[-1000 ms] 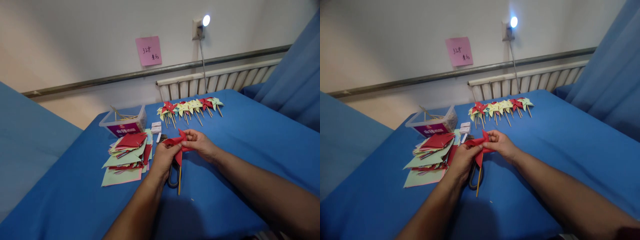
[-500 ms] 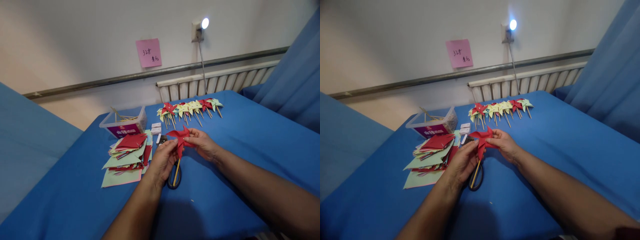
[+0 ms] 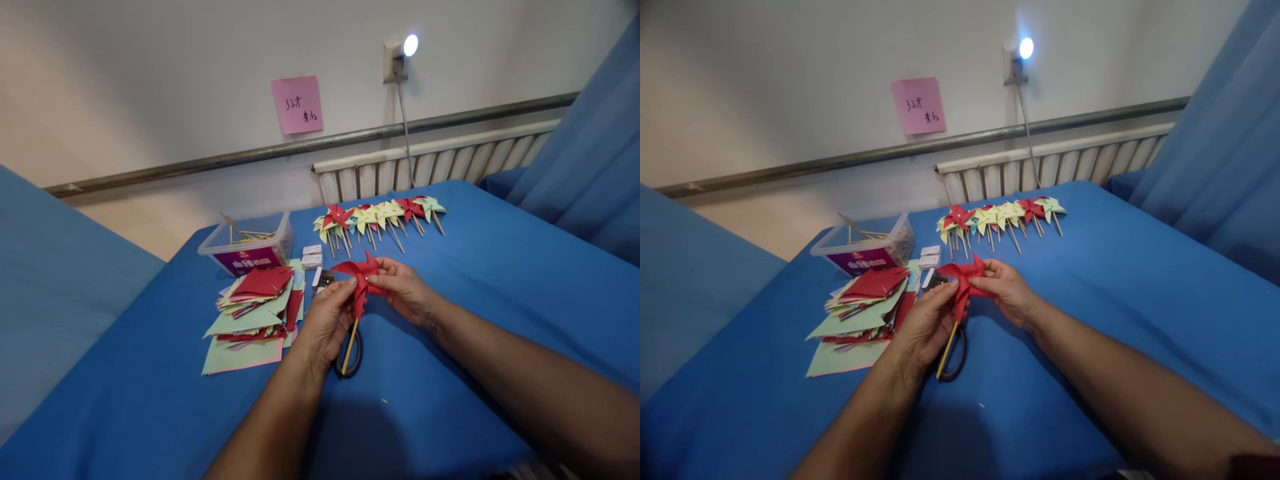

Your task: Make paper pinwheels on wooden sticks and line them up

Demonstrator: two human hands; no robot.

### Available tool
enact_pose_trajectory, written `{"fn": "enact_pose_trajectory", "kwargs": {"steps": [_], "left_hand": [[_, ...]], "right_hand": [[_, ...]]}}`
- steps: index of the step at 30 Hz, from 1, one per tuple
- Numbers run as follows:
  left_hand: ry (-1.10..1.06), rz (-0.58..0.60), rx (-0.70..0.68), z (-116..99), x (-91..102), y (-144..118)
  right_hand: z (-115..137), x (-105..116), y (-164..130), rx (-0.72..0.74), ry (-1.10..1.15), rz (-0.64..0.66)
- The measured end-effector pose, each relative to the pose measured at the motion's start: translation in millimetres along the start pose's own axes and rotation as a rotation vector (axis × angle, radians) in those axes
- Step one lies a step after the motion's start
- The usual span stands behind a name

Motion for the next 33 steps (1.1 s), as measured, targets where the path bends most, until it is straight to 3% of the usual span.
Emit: {"fn": "enact_pose_trajectory", "kwargs": {"steps": [13,23,33], "left_hand": [[0.135,-0.032,-0.024,1.9,4.3,0.2],[0.238,-0.063,-0.117,3.3,-0.8,-0.9],[0.279,-0.088,-0.133,4.3,0.4,0.6]], "right_hand": [[2.3,2.6,0.9,-0.02,-0.002,-0.058],[2.2,0.8,3.3,0.137,-0.154,-0.072],[2.3,2.2,5.0,0.117,-0.197,-0.074]]}}
Point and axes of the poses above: each hand's wrist, its own y-axis towards the middle knuckle, its own x-axis out of the back of the hand, z = x × y, the point moved 3 cm from there along y, towards the middle knuckle, and after that the axes turned 5 degrees about -z, right-handed, at the moved point
